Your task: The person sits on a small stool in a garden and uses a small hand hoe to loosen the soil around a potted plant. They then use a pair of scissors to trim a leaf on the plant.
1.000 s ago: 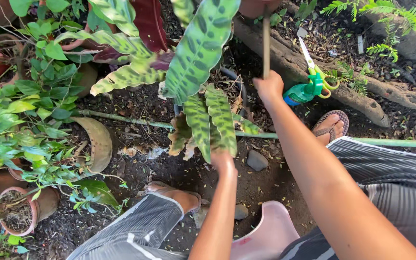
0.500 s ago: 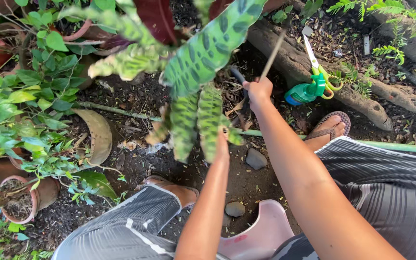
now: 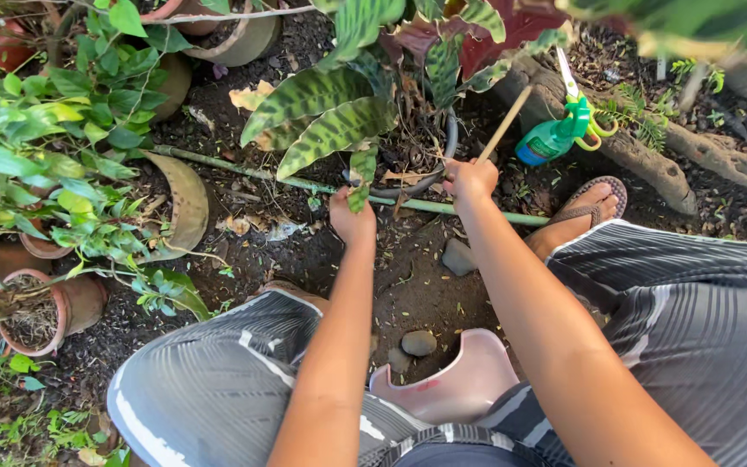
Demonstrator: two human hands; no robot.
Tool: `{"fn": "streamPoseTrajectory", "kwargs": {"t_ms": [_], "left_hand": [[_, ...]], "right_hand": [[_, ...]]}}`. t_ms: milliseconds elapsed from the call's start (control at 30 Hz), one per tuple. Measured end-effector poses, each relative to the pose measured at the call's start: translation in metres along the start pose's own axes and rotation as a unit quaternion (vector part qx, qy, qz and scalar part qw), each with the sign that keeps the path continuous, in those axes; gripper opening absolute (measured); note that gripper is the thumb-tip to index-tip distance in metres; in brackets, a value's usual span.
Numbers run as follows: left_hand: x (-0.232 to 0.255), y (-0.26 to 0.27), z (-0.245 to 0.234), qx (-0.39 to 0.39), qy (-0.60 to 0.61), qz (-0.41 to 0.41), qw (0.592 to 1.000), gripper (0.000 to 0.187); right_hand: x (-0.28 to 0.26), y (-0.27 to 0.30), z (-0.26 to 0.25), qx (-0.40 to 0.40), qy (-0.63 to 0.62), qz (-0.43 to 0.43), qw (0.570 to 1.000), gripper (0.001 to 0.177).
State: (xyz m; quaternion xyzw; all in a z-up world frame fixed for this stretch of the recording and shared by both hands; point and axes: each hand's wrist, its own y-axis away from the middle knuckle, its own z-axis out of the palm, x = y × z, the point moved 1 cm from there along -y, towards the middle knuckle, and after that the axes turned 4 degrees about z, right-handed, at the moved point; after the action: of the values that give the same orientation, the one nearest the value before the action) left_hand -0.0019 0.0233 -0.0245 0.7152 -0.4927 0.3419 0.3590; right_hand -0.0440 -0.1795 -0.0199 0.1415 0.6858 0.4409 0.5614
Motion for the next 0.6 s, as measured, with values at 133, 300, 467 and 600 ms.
{"fn": "streamPoseTrajectory", "kwargs": {"t_ms": [133, 300, 467, 600], "left_hand": [[0.074, 0.074, -0.017, -0.030, -0.182, 0.228, 0.956, 0.013], [0.119, 0.065, -0.013, -0.118, -0.221, 0.410, 0.877, 0.040], [0.112, 0.042, 0.011, -0.241, -0.393, 0.249, 0.852, 0.007], [0.081, 0.009, 0.029, -0.296, -0.441, 0.192, 0.825, 0.009]], "right_hand": [[0.002, 0.035, -0.023, -0.006, 0.102, 0.061, 0.993, 0.025], [-0.006, 0.091, -0.065, -0.076, 0.312, 0.071, 0.944, 0.029], [-0.050, 0.129, -0.095, -0.110, 0.513, -0.017, 0.851, 0.031], [-0.061, 0.139, -0.111, -0.088, 0.651, -0.155, 0.738, 0.038]]}}
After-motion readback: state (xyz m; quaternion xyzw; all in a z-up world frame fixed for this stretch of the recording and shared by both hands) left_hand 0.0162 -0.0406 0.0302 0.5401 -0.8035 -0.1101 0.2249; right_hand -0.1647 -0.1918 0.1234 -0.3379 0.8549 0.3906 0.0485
